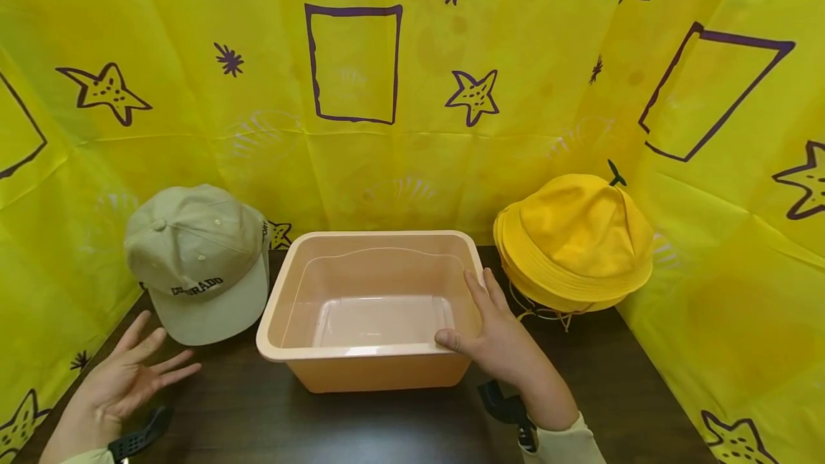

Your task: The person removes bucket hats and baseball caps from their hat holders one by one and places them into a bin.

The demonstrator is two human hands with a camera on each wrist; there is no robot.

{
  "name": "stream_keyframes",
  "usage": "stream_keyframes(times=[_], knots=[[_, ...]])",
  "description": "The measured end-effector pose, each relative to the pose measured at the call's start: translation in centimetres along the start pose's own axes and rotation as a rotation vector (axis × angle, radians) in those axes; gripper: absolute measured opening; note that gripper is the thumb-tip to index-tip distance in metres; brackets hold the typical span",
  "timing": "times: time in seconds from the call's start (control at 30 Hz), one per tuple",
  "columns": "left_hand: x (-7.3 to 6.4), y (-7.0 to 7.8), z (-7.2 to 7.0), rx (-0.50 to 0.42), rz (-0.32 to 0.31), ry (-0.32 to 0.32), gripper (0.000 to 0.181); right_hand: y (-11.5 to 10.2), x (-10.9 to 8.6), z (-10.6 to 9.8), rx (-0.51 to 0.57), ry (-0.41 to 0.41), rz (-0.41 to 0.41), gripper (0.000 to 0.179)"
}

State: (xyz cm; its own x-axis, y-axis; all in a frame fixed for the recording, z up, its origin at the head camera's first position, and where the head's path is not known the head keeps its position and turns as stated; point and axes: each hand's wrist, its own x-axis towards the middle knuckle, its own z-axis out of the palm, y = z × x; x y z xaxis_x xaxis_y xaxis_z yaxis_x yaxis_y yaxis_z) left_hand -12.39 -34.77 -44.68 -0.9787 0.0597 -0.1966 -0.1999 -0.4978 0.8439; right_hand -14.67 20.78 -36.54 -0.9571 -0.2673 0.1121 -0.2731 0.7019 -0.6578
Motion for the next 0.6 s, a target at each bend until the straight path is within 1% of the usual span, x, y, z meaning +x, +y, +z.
stream_keyframes(times=[0.07,0.17,0.27,0.33,0.47,0.53,0.6], knots=[[0.17,-0.28,-0.43,-0.038,0.005,-0.019,0.082,0.0,0.01,0.02,-0.003,0.0,0.0,0.102],[0.38,-0.47,-0.81,-0.061,0.032,-0.046,0.081,-0.01,0.03,0.01,-0.003,-0.001,0.003,0.102],[0.49,-0.47,-0.81,-0.053,0.036,-0.038,0.081,-0.02,0.02,-0.01,0.001,-0.004,0.009,0.101],[0.44,-0.4,-0.68,-0.016,0.022,-0.013,0.083,-0.03,0.01,-0.02,0.008,-0.006,0.011,0.101],[0.21,-0.09,-0.37,0.129,-0.006,0.066,0.084,-0.02,0.0,0.0,0.011,-0.008,0.007,0.099],[0.09,0.14,-0.29,0.202,-0.017,0.095,0.084,-0.02,0.0,0.01,0.009,-0.008,0.004,0.099],[-0.04,0.39,-0.25,0.254,-0.027,0.12,0.084,-0.01,0.01,0.02,0.004,-0.006,0.001,0.098]])
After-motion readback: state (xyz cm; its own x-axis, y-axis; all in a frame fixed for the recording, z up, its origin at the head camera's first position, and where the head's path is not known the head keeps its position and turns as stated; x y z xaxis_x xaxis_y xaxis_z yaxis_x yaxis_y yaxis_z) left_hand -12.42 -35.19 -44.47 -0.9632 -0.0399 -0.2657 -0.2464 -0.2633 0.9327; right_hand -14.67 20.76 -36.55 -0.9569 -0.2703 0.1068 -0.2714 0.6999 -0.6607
